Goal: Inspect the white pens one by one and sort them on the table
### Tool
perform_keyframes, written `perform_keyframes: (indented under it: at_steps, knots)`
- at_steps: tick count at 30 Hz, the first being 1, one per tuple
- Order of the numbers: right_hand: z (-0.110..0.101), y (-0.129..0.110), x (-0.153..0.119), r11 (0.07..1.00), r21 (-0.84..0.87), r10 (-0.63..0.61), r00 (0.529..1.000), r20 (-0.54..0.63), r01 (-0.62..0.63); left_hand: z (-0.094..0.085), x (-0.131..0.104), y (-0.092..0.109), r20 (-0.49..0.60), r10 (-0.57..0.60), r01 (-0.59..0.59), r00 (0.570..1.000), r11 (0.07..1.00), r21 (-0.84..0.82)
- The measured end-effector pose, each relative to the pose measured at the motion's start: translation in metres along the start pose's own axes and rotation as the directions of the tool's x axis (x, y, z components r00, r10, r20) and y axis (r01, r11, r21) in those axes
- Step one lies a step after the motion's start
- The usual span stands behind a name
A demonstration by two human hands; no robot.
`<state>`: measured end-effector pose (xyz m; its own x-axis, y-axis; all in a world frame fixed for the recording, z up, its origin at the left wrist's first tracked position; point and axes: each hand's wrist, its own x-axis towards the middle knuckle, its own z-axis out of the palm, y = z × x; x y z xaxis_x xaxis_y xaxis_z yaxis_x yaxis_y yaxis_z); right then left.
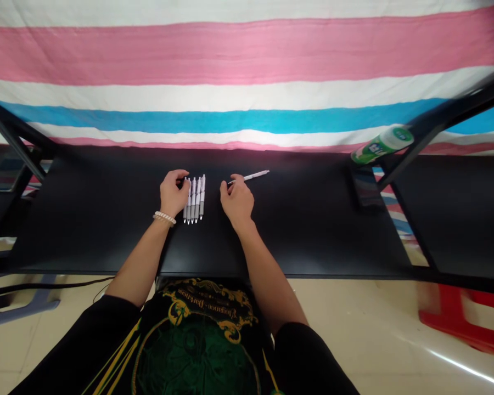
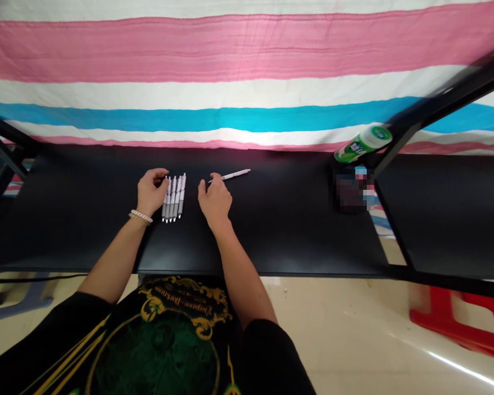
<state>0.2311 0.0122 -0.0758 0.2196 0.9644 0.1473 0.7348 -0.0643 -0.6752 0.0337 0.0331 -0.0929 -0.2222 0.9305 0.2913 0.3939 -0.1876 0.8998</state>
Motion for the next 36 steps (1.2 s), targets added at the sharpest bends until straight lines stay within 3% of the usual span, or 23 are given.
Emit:
perform_keyframes:
  at_steps: [3,6,15,23,28,31,33,36]
  knots:
    - [0.001,-0.004,-0.005,0.998,-0.041,-0.051,0.997,0.056,0.053,-0.001,-0.002,0.002,0.075,0.080,-0.088,0.994,0.990,0.109]
    - [0.002,-0.007,-0.008,0.991,-0.078,-0.100,0.988,0.120,0.109,-0.002,-0.002,0.003,0.090,0.068,-0.079,0.994,0.989,0.124]
    - [0.003,-0.007,-0.010,0.968,-0.096,-0.216,0.965,0.149,0.232,0.002,-0.006,0.004,0.057,0.095,-0.105,0.994,0.972,0.211]
    - [0.005,-0.010,-0.015,0.922,-0.053,-0.361,0.901,0.242,0.384,0.006,-0.008,0.006,0.017,0.093,-0.094,0.996,0.966,0.241]
    - [0.005,-0.009,-0.016,0.916,0.015,-0.393,0.891,0.229,0.400,-0.004,-0.002,0.006,-0.095,0.054,-0.042,0.994,0.991,0.125]
    - [0.006,-0.009,-0.017,0.886,0.145,-0.461,0.864,0.200,0.439,-0.007,0.002,0.009,-0.204,-0.050,0.033,0.978,0.996,-0.086]
    - [0.006,-0.011,-0.019,0.846,0.272,-0.516,0.832,0.204,0.458,-0.006,0.003,0.013,-0.230,-0.176,0.103,0.957,0.949,-0.297]
    - [0.006,-0.017,-0.026,0.779,0.467,-0.577,0.771,0.270,0.419,-0.003,0.002,0.020,-0.171,-0.312,0.180,0.935,0.830,-0.528]
